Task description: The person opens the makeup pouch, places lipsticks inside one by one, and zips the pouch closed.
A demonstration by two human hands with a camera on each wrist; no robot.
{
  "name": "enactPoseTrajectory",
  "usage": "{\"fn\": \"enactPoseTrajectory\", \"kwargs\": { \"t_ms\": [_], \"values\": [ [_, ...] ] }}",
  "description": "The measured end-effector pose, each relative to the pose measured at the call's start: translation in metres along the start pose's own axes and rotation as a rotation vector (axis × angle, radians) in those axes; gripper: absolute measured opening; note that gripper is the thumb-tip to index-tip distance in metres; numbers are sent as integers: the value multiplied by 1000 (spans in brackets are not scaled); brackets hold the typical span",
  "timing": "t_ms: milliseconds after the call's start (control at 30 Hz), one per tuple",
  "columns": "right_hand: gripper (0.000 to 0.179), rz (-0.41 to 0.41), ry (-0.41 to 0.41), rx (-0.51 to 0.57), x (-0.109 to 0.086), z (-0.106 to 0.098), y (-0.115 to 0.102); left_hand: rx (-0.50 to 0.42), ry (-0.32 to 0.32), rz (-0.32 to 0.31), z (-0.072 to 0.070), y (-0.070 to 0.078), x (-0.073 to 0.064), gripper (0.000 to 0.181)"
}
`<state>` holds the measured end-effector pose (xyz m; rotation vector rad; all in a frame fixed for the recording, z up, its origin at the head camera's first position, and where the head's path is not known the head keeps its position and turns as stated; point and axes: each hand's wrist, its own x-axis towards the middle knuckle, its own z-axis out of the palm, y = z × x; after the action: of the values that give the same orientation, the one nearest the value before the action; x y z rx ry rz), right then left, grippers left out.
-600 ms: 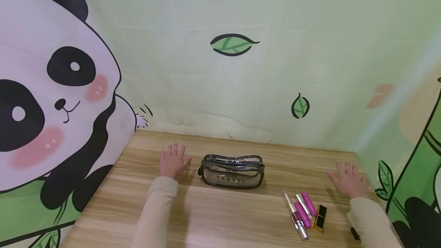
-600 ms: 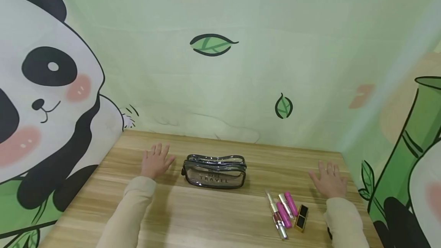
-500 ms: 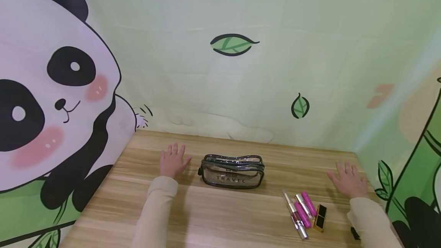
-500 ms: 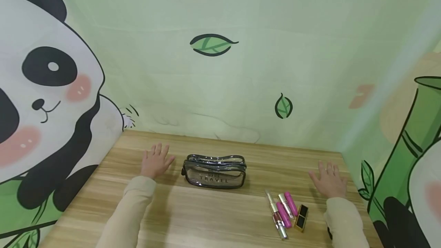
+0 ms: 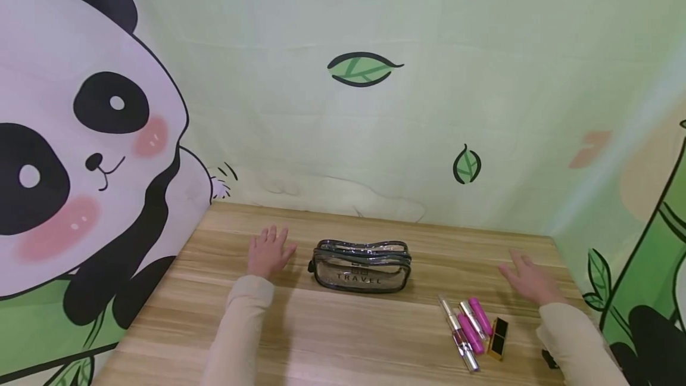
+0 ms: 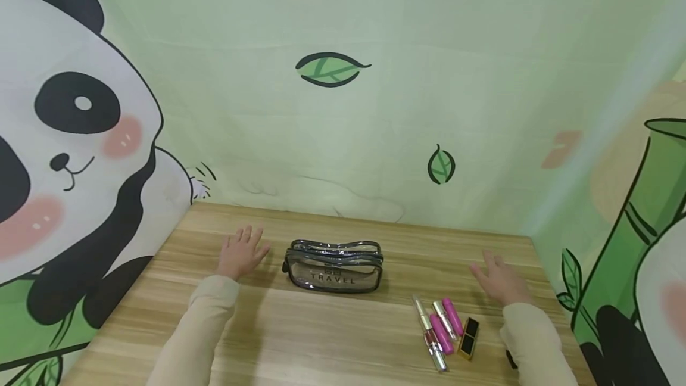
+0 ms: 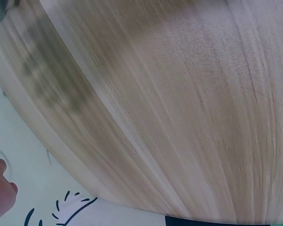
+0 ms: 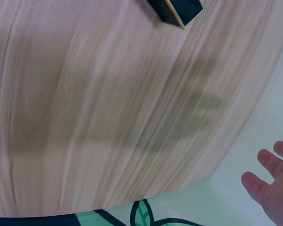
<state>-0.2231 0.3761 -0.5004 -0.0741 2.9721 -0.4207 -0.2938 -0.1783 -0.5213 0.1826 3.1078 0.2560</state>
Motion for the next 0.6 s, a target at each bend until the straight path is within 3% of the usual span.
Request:
{"fn": "enactPoseTrajectory", "kwargs": {
  "t_ms": [333, 600],
  "values": [
    [77, -16, -6, 37, 0, -1, -11, -17, -7, 8, 0, -2, -5, 58],
    [73, -40, 8, 56, 1, 1, -16, 10, -12, 54, 5, -3, -7, 57]
  ]
}}
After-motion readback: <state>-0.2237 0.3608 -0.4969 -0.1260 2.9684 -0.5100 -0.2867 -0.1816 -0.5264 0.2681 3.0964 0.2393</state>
